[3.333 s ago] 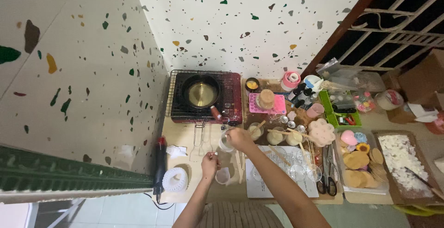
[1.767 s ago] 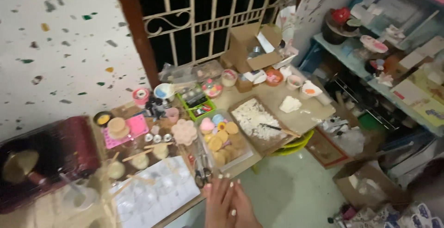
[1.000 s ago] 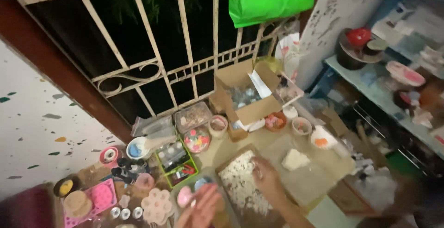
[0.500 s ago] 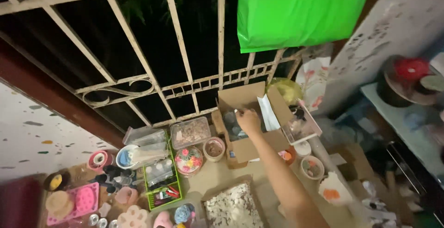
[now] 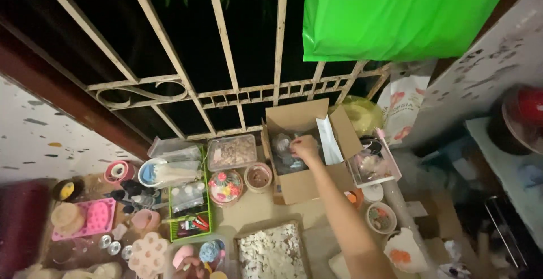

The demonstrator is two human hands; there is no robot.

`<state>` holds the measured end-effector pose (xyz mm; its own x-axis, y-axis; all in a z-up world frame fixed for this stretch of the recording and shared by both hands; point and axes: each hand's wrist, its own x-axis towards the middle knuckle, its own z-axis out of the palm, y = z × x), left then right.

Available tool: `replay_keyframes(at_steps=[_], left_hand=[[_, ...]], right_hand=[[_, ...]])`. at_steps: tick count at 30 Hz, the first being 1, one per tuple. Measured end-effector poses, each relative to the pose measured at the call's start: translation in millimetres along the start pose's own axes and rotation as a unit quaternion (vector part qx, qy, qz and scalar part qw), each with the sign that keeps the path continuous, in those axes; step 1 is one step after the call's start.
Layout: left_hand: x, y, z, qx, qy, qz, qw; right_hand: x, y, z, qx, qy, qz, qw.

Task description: Preparing labels and decorative elements for candle packaging at a workbench.

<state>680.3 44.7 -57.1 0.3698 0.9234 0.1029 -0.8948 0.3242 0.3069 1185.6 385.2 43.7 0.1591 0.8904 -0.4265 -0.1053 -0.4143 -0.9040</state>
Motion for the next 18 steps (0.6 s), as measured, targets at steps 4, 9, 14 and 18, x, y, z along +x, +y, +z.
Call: replay_keyframes(at_steps=[4, 9, 14, 18], left_hand=[[26.1, -2.2, -7.9, 0.044, 0.02, -0.015, 0.999], [33.0, -8.6, 12.6, 0.082, 0.107, -0.095, 0.986], [52.6, -13.4, 59.9, 0.073, 0.197, -0.144, 0.967], [60.8, -16.2, 79.3, 0.095, 0.216, -0.155, 0.959]], right_hand=[[-46.4, -45.5, 4.6, -0.187, 0.069, -0.097, 0.975], [-69.3, -77.9, -29.2, -0.052, 0.083, -0.139, 0.985], [-92.1, -108.2, -59.1, -0.3, 0.281, -0.296, 0.862], [-112.4, -129.0, -52.7, -0.384, 0.289, -0.289, 0.828]])
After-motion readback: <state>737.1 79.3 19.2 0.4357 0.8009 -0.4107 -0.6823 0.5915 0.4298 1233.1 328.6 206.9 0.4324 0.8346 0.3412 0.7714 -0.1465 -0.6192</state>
